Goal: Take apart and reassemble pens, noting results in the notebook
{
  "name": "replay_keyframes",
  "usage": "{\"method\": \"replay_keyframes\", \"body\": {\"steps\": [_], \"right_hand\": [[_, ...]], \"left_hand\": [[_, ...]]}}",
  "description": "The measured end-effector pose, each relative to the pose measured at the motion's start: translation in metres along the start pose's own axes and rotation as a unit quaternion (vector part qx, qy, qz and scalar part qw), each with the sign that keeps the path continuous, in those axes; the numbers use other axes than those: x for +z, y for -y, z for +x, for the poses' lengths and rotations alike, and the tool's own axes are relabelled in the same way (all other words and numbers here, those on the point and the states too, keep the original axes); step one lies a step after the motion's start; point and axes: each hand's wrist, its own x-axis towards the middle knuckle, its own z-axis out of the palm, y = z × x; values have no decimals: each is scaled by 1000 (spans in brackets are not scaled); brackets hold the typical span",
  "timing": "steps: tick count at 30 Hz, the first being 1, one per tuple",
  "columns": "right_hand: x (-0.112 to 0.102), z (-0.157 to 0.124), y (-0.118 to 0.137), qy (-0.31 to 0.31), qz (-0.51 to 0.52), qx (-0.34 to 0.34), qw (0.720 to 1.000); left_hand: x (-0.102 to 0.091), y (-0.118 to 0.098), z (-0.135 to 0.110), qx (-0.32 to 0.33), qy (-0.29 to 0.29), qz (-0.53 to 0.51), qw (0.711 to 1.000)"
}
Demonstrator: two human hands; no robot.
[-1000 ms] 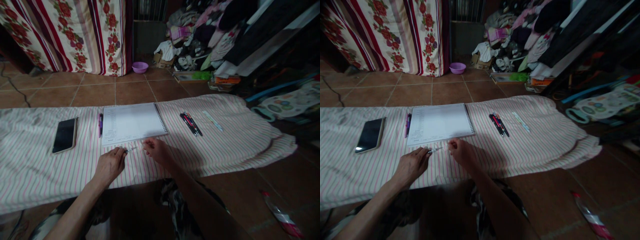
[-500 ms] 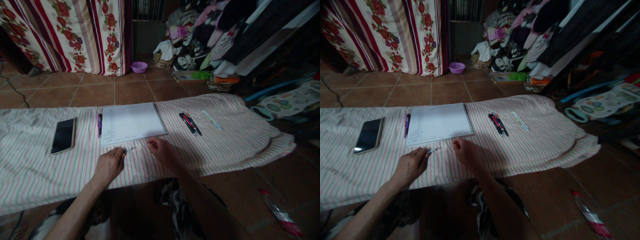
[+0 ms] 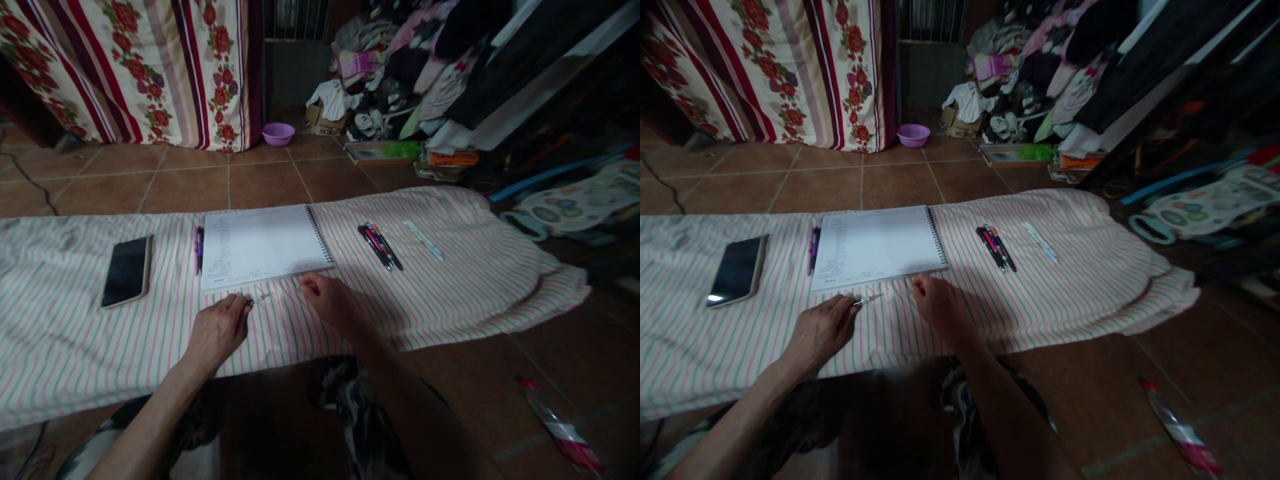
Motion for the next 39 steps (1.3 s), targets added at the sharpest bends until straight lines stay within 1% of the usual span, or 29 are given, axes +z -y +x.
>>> {"method": "replay_keyframes", "body": {"steps": [2, 4, 7, 11, 13, 17, 19, 21, 24, 31, 39], "right_hand": [[1, 0, 1, -15, 14, -2, 1000], [3, 0, 4, -41, 39, -10, 998], [8, 0, 9, -64, 94, -46, 992], [12, -4, 19, -56, 129, -110, 984], [12, -6, 24, -44, 126, -127, 983], [14, -9, 34, 1, 114, -147, 982], [17, -9, 37, 3, 110, -190, 976], [22, -9, 39, 9, 97, -212, 972], [27, -8, 42, 25, 81, -215, 973], [33, -7, 48, 43, 103, -198, 974], [36, -7, 46, 29, 159, -160, 974]], "left_hand": [[0, 0, 0, -2, 1, 2, 1000], [-1, -1, 0, -1, 3, 2, 1000], [-1, -1, 0, -1, 4, 0, 1000], [-1, -1, 1, -1, 5, -1, 1000], [-1, -1, 1, -1, 2, 0, 1000], [0, -2, 1, 1, 0, 1, 1000], [-1, -2, 1, 5, 0, 5, 1000], [-1, -2, 1, 7, 0, 10, 1000], [-2, -2, 1, 10, 4, 12, 1000], [-2, -3, 1, 17, 8, 11, 1000], [-4, -1, 1, 42, -43, -5, 998]]}}
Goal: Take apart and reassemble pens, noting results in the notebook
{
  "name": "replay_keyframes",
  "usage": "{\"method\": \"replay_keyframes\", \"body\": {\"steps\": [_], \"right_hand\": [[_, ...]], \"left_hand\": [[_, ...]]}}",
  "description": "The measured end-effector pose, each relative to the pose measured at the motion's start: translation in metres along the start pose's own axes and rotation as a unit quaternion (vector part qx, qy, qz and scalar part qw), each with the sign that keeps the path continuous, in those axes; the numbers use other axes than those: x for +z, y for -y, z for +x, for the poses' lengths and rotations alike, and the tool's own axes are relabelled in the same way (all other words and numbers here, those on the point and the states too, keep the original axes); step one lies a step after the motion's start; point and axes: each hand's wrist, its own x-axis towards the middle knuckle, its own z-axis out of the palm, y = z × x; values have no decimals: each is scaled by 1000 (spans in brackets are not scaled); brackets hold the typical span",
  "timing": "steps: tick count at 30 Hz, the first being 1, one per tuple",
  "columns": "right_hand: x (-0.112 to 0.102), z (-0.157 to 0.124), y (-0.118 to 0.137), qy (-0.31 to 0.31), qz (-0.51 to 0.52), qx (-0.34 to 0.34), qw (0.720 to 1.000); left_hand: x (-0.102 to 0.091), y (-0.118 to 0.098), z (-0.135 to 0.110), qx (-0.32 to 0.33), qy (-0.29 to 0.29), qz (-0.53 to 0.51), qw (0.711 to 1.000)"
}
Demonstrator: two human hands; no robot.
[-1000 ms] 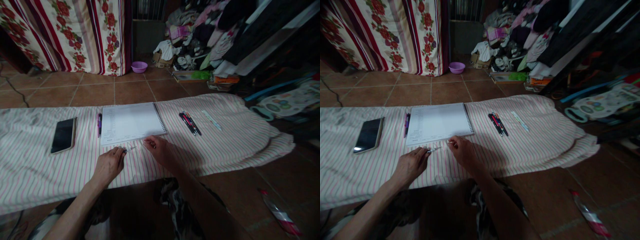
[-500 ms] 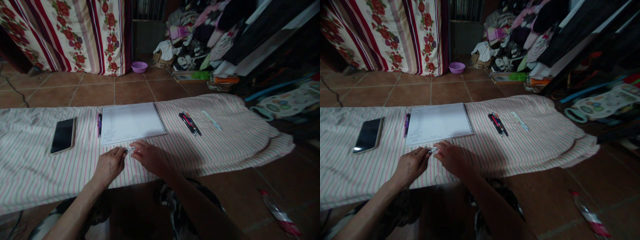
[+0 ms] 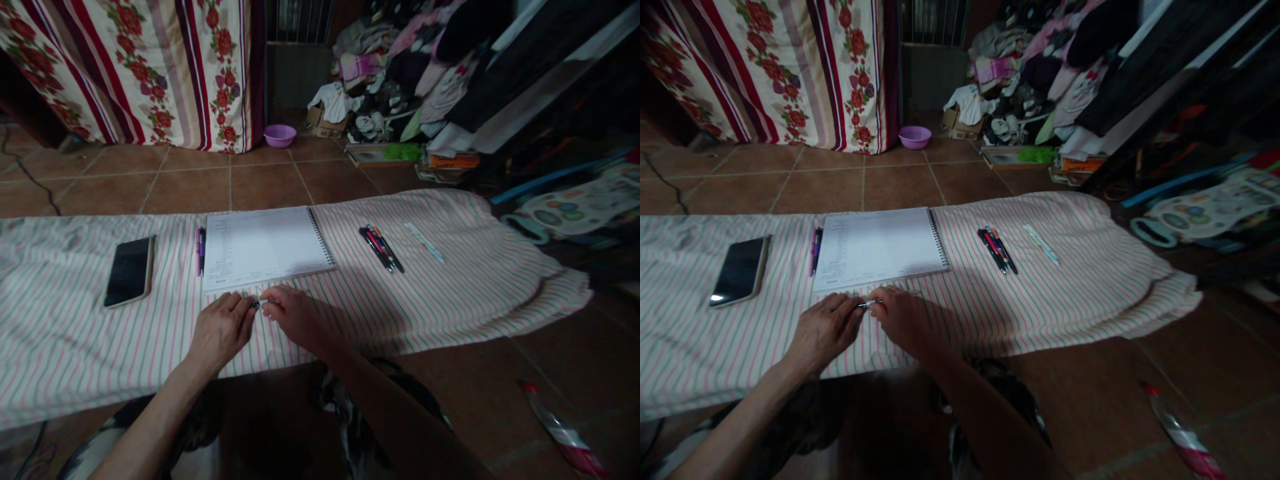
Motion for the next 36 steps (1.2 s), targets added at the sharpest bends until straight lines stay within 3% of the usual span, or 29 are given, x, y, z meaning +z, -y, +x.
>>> {"method": "replay_keyframes", "body": {"steps": [5, 12, 14, 16, 17, 18, 20, 23, 25, 27, 31, 36], "right_hand": [[2, 1, -2, -2, 27, 29, 999], [-7, 2, 5, -13, 46, 91, 995], [-8, 2, 6, -10, 44, 102, 994], [-7, 3, 7, -9, 44, 110, 993], [-7, 3, 7, -12, 48, 112, 992], [-7, 3, 7, -14, 52, 115, 992], [-6, 3, 8, -17, 61, 121, 991], [-5, 3, 8, -17, 69, 124, 990], [-4, 3, 8, -18, 73, 119, 990], [-2, 3, 7, -21, 69, 107, 992], [3, 4, 5, -25, 55, 91, 994], [7, 5, 2, -14, 82, 92, 992]], "left_hand": [[-2, -1, 1, 6, -44, -40, 998], [-9, -7, -9, -10, -207, -158, 966], [-9, -13, -13, -36, -182, -254, 949], [-7, -21, -15, -109, -110, -359, 921], [-5, -26, -14, -157, -54, -420, 892], [-3, -30, -14, -218, -3, -491, 843], [1, -35, -10, -306, 56, -627, 714], [1, -33, -4, -401, -10, -725, 560], [-2, -27, 0, -461, -32, -745, 481], [-6, -22, 3, -482, -36, -757, 439], [-9, -18, 6, -476, -39, -780, 404], [-7, -17, 8, -492, -38, -771, 402]]}}
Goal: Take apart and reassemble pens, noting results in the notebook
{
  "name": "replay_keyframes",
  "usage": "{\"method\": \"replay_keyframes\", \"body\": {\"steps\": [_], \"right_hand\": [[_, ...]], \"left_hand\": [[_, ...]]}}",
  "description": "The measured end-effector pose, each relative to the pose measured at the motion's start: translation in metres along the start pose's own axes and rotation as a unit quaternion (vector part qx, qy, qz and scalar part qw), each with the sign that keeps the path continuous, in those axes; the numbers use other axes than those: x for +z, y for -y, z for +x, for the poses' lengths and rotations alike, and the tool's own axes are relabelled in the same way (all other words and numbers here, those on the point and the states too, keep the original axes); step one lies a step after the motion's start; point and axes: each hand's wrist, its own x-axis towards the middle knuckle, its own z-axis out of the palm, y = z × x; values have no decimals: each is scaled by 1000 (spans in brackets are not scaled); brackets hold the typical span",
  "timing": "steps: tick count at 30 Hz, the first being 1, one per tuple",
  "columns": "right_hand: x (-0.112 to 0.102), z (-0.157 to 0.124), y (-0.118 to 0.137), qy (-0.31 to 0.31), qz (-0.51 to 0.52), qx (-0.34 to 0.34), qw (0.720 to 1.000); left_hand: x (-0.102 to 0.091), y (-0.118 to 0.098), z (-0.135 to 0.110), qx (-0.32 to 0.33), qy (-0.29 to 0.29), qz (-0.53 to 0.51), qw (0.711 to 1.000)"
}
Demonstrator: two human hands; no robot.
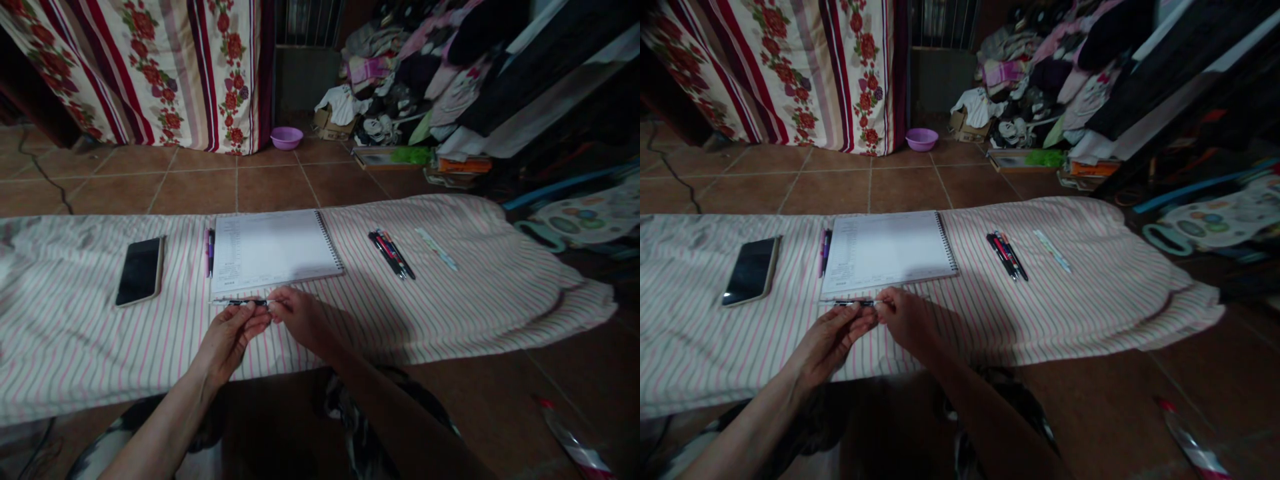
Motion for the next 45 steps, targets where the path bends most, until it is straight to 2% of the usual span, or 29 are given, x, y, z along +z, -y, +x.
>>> {"method": "replay_keyframes", "body": {"steps": [7, 16, 30, 40, 45], "right_hand": [[4, 1, -3, -6, 42, -8, 999], [6, 3, -7, 13, 156, 26, 987], [9, 3, -7, 5, 186, 34, 982], [6, 3, -5, -12, 189, 26, 982], [3, 2, -2, -5, 177, 44, 983]], "left_hand": [[2, -1, 2, 5, 4, -14, 1000], [4, -3, 1, 16, -10, -54, 998], [3, -6, 1, 24, -15, -93, 995], [4, -5, 3, 30, -8, -85, 996], [5, -5, 2, 28, -22, -81, 996]]}}
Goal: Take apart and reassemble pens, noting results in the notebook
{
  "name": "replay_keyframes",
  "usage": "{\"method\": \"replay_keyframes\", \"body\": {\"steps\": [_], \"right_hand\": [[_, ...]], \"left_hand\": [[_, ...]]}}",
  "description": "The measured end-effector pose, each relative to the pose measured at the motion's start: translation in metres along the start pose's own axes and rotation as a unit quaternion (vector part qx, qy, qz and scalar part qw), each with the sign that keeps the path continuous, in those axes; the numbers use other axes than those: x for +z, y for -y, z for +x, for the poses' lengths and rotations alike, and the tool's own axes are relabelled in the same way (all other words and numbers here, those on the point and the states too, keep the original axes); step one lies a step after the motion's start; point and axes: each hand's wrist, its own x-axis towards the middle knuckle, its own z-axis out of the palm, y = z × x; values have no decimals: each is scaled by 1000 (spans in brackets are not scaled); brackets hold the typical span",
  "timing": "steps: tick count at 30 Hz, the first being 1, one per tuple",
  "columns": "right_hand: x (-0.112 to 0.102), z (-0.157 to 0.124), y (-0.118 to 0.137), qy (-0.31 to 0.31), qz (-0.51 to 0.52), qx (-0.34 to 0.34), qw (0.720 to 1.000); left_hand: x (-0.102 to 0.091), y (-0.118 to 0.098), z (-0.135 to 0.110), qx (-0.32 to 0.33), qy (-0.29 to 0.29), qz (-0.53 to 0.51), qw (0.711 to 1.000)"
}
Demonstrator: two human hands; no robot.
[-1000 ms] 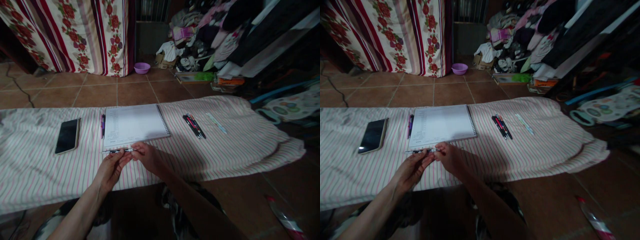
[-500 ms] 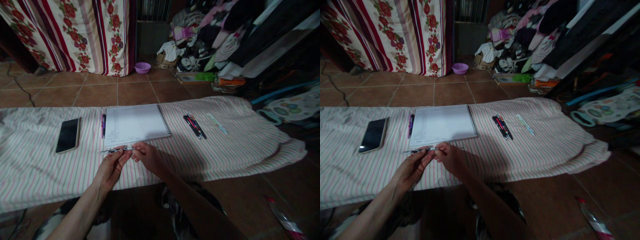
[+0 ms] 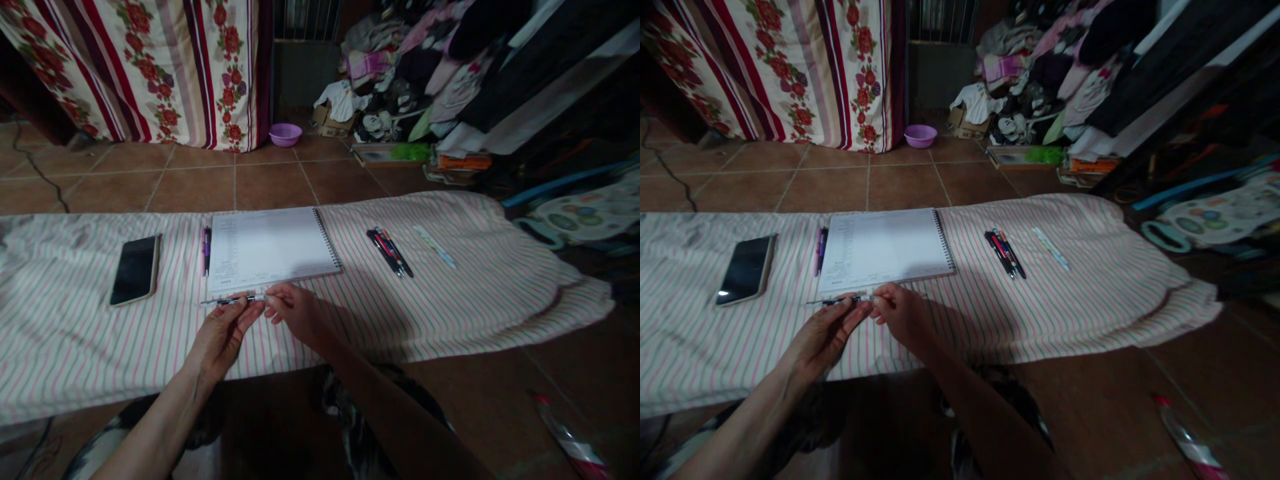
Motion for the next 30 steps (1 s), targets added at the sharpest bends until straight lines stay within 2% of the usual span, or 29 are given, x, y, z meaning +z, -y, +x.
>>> {"method": "replay_keyframes", "body": {"steps": [24, 30], "right_hand": [[-5, 0, 6, -11, -2, 30, 999], [-5, 0, 4, -17, -2, 18, 1000]], "left_hand": [[-1, 0, 1, -5, 4, 13, 1000], [-2, 0, 0, -4, 6, 5, 1000]]}}
